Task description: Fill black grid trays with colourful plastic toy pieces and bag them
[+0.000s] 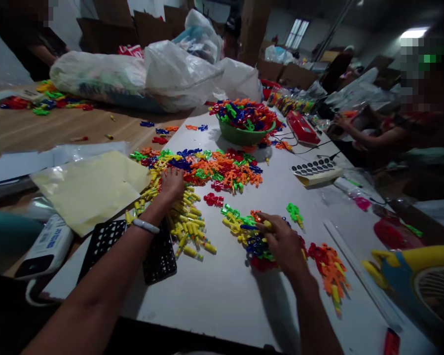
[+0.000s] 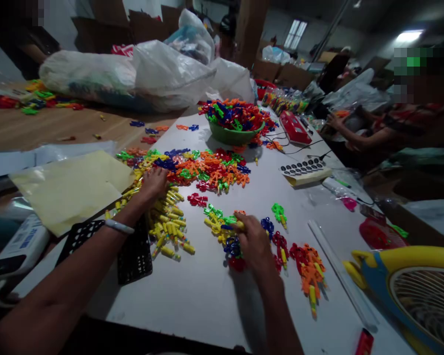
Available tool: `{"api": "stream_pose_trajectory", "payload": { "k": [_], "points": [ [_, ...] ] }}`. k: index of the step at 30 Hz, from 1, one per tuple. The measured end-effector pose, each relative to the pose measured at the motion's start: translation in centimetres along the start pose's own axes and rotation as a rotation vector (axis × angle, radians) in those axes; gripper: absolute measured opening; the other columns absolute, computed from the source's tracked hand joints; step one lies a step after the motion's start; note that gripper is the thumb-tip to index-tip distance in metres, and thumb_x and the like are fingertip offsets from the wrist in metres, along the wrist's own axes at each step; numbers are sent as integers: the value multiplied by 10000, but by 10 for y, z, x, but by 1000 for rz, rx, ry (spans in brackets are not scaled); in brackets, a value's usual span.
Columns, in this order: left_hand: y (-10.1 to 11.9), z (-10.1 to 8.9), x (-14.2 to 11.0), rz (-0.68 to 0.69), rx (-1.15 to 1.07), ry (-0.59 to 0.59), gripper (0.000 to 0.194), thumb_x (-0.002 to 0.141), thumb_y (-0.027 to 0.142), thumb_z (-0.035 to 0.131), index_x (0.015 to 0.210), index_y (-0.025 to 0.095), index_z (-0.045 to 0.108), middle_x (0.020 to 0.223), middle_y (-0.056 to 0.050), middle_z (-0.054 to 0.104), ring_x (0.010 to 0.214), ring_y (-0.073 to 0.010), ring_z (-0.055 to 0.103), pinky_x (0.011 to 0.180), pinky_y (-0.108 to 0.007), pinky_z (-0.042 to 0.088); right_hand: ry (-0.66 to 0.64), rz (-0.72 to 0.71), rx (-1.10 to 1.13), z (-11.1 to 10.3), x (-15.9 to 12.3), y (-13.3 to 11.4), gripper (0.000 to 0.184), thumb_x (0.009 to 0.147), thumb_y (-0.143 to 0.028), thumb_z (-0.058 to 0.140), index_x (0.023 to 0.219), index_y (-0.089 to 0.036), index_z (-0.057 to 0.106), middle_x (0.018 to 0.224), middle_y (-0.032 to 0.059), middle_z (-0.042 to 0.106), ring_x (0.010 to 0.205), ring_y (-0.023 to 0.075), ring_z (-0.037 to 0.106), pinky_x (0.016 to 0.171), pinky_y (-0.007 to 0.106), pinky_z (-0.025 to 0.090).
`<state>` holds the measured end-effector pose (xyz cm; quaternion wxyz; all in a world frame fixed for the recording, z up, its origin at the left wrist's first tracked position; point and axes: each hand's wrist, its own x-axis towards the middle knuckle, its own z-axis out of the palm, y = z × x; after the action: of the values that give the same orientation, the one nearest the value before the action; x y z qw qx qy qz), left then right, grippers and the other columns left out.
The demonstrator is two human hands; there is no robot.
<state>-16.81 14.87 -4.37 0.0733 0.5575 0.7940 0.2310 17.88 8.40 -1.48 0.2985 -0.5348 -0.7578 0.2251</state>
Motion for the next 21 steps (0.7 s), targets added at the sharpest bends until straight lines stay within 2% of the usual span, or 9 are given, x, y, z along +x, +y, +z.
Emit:
{"api": "stream_pose_trajectory", "payload": {
  "k": [3,5,7,10,12,14,16,18,21],
  "points": [
    [0,3,-2,9,-60,5,254,790,128,501,972,121,677,1142,-225,657,1238,-383,470,1068,-543,261,-153,160,195,40,-3,-21,337,869,-459,563,1069,-209,669,831,45,695,719,206,628,650,318,485],
    [2,-1,-12,0,-118,22,189,801,175,499,862,145,675,1022,-202,681,1160,-364,520,1029,-506,312,-208,159,277,61,-6,-30,329,867,-475,573,1037,-203,641,842,35,681,728,192,618,650,300,478],
    [6,-4,-27,-28,-203,41,194,832,252,490,831,166,664,936,-160,691,1053,-324,583,959,-454,386,-233,102,348,74,-9,-36,293,882,-434,553,1040,-196,616,884,40,671,758,180,619,685,294,483],
    [18,-4,-61,-77,-372,35,311,889,388,431,841,174,653,832,-92,695,826,-237,648,770,-351,482,-304,83,480,84,-12,-46,257,918,-398,508,1031,-193,613,802,15,650,659,145,617,641,266,482],
    [29,0,-89,-123,-587,-10,399,889,499,430,857,165,645,794,-59,691,707,-183,646,678,-302,504,-345,112,540,89,-15,-52,251,923,-421,518,936,-194,626,719,-6,635,567,124,598,564,239,462],
    [40,7,-118,-252,-1027,-85,415,784,559,599,842,151,647,789,-47,683,682,-160,633,676,-293,521,-350,140,541,92,-19,-56,283,920,-444,531,836,-191,626,666,-14,627,507,111,578,511,225,438],
    [49,13,-141,-345,-1290,-126,398,713,522,703,841,149,649,792,-33,674,689,-145,622,692,-284,525,-347,155,516,95,-24,-55,308,922,-454,532,799,-190,631,629,-20,619,472,104,563,492,221,426],
    [56,17,-156,-375,-1359,-109,347,722,469,714,854,154,650,799,-18,665,709,-133,612,710,-267,517,-345,172,512,97,-28,-52,318,922,-465,534,800,-190,638,610,-27,610,454,100,554,479,216,418],
    [61,20,-168,-354,-1331,-47,275,774,421,673,884,170,644,830,-7,654,751,-127,598,734,-255,500,-370,226,551,98,-34,-49,340,925,-491,520,821,-189,638,599,-31,603,423,94,533,440,211,397]
  ]
}}
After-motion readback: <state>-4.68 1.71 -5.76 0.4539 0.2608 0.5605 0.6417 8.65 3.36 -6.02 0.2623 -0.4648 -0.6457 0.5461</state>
